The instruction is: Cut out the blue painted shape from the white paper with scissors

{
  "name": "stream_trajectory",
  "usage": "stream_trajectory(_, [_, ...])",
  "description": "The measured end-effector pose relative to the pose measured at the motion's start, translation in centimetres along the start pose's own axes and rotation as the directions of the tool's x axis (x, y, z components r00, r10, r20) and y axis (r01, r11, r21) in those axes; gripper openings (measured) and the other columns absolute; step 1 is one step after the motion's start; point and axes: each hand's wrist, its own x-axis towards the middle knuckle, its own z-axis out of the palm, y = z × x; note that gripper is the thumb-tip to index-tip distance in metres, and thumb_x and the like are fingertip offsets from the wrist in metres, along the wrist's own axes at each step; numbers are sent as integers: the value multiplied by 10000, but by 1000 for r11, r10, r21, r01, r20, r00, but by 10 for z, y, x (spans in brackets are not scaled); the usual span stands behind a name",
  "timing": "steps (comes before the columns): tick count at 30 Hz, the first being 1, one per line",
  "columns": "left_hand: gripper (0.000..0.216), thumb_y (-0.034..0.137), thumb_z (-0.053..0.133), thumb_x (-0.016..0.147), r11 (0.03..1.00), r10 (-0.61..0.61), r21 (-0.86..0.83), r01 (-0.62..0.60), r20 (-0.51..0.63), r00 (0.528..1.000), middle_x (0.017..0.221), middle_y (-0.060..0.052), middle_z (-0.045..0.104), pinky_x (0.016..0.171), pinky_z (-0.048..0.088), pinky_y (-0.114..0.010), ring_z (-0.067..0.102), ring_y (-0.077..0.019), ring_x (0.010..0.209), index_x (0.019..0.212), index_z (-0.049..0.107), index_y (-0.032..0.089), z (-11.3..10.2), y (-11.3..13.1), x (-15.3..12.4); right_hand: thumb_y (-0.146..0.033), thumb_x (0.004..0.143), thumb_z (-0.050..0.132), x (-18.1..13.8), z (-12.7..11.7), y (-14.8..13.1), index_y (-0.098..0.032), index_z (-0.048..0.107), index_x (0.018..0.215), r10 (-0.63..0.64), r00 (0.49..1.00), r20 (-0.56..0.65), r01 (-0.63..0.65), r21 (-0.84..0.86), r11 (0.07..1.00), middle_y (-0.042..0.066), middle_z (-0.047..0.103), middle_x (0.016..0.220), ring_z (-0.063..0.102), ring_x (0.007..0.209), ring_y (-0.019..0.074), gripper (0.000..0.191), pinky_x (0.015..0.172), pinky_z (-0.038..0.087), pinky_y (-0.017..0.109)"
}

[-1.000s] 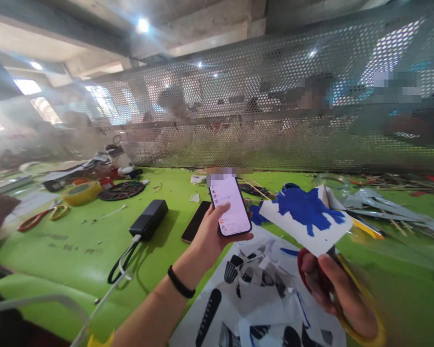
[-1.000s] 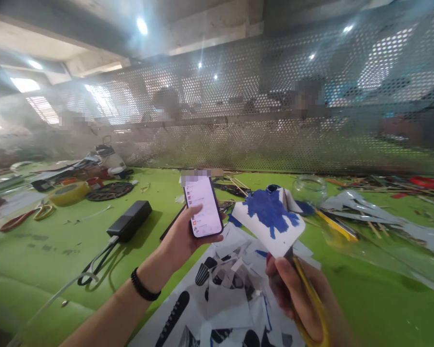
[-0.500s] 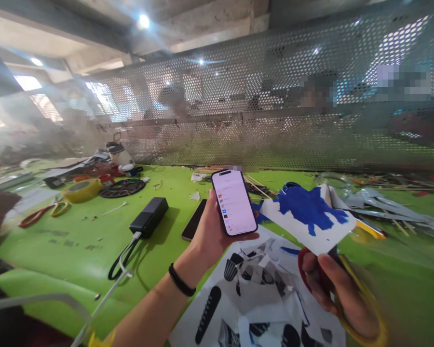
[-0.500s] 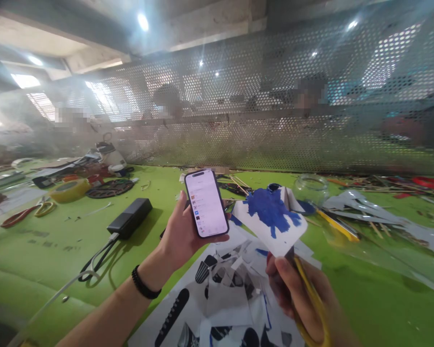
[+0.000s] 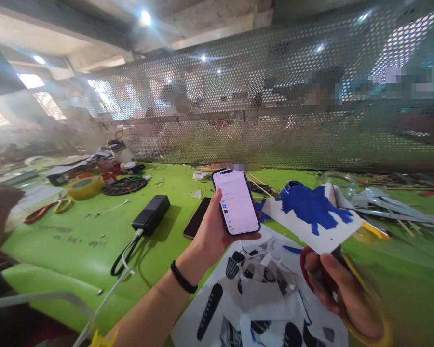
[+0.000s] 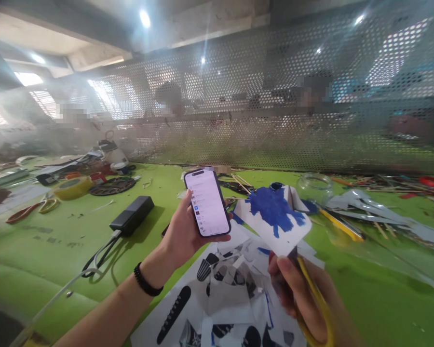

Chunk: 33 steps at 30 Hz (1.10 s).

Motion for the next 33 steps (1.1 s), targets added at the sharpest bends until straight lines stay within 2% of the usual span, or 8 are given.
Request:
stream_trajectory(10, [663,681,525,1144,999,13,52,-13,-7,1000,1347,-226,831,788,752,-561,847,-389,1103,1442,742,131,2,0,0,-818,951,787,-3,0,-1,-251,752,879,15,1000,-6,-15,-4,1000,-35,579,431,441,380,134,573,408,280,245])
stream_trajectory(15, [619,657,591,1128,990,75,125,-72,-19,997,1383,-216,810,751,760,-526,836,-380,1108,1502,682,173,5,-2,-2,-801,986,756,-2,-1,0,-251,745,873,-6,1000,-3,6,-28,1000,-37,576,429,457,389,143,562,402,299,246])
stream_trajectory(17, [581,563,704,1088,982,113,155,-109,-20,993,1391,-189,803,755,762,-523,826,-383,1132,1544,623,212,8,-2,-4,-784,992,760,-1,-3,1,-247,743,874,-5,1000,-2,5,-34,999,-30,610,452,484,384,136,550,394,315,234])
stream_trajectory(19, [618,344,819,991,975,132,179,-128,-6,991,1400,-153,797,802,763,-541,815,-390,1176,1556,586,250,12,-1,-8,-763,979,790,-1,-4,1,-245,742,881,-2,1000,-3,2,-15,1000,-25,662,513,498,376,115,529,392,332,218])
stream_trajectory(21, [742,118,839,845,972,123,199,-125,23,992,1405,-130,798,879,756,-555,800,-390,1224,1532,597,257,16,1,-12,-749,965,814,-2,-3,0,-247,743,878,-10,1000,0,10,9,1000,-26,682,555,492,374,97,515,393,334,208])
stream_trajectory(23, [794,7,817,741,970,105,217,-113,49,993,1376,-125,811,941,744,-549,794,-372,1228,1479,632,234,19,2,-15,-746,957,829,-3,0,-2,-251,746,868,-21,1000,1,21,29,999,-38,644,536,472,390,98,509,397,332,205])
stream_trajectory(26, [805,-15,821,714,965,86,240,-101,74,994,1320,-116,827,979,733,-544,802,-336,1171,1460,644,228,21,1,-17,-758,928,858,-5,3,-5,-247,751,844,-43,999,-6,44,13,999,-53,579,484,466,414,102,528,412,342,195])
stream_trajectory(33, [686,89,718,791,967,67,239,-88,93,993,1341,-116,821,916,754,-567,797,-364,1211,1455,640,247,19,-1,-13,-766,904,875,-5,6,-9,-230,748,831,-39,999,-15,39,9,999,-47,603,487,470,398,88,556,422,317,190])
